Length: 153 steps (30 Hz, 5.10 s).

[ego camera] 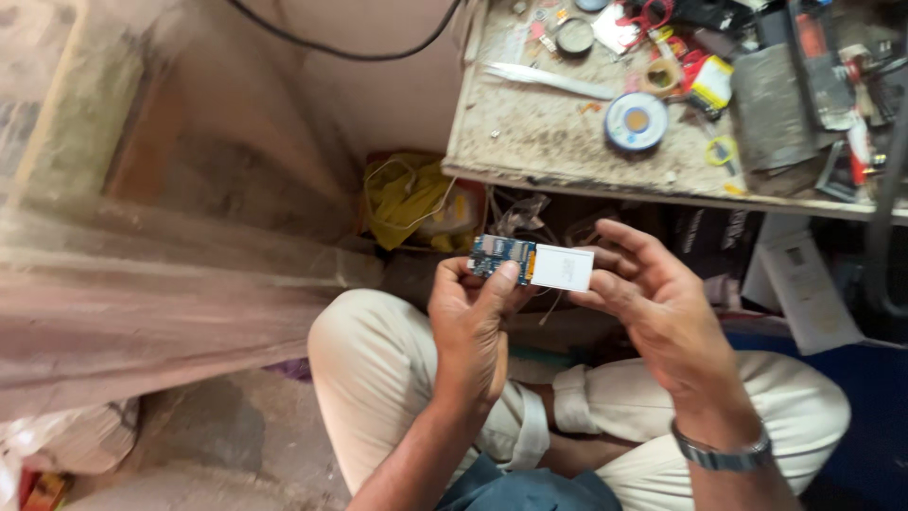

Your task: The person cleans a mobile phone motherboard using a toothbrush and liquid, solders components with a soldering iron, and connects a display screen while sitting on the floor.

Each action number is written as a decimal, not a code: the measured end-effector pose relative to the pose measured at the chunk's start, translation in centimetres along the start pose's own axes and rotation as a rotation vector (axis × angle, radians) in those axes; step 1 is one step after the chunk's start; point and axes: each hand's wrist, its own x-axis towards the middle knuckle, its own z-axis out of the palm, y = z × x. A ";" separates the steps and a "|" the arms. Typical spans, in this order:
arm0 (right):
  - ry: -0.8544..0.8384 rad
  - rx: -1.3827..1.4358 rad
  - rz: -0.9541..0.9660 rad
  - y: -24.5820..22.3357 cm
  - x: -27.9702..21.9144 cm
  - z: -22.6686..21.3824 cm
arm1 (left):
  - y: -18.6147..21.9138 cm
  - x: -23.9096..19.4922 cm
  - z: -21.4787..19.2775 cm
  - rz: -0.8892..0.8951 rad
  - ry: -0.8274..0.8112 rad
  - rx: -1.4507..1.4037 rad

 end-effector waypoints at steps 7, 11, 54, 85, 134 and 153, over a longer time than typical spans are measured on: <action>-0.024 -0.193 -0.270 -5.0 6.0 1.1 | 2.8 4.0 3.1 0.096 -0.148 0.128; -0.070 -0.475 -0.346 -7.2 11.0 1.3 | 3.9 7.0 4.0 0.077 -0.204 0.213; 0.624 -1.695 -0.771 -14.5 9.6 -12.1 | 5.6 8.0 2.2 0.948 -0.160 1.224; 0.287 -0.640 -0.673 -16.1 14.7 -9.7 | 5.6 10.3 1.2 0.905 -0.316 1.093; 0.241 -0.990 -0.998 0.3 6.8 6.5 | 5.4 10.5 1.2 0.828 -0.342 1.070; 0.248 -0.997 -1.043 0.9 6.9 6.5 | 6.4 10.1 1.6 0.942 -0.360 1.247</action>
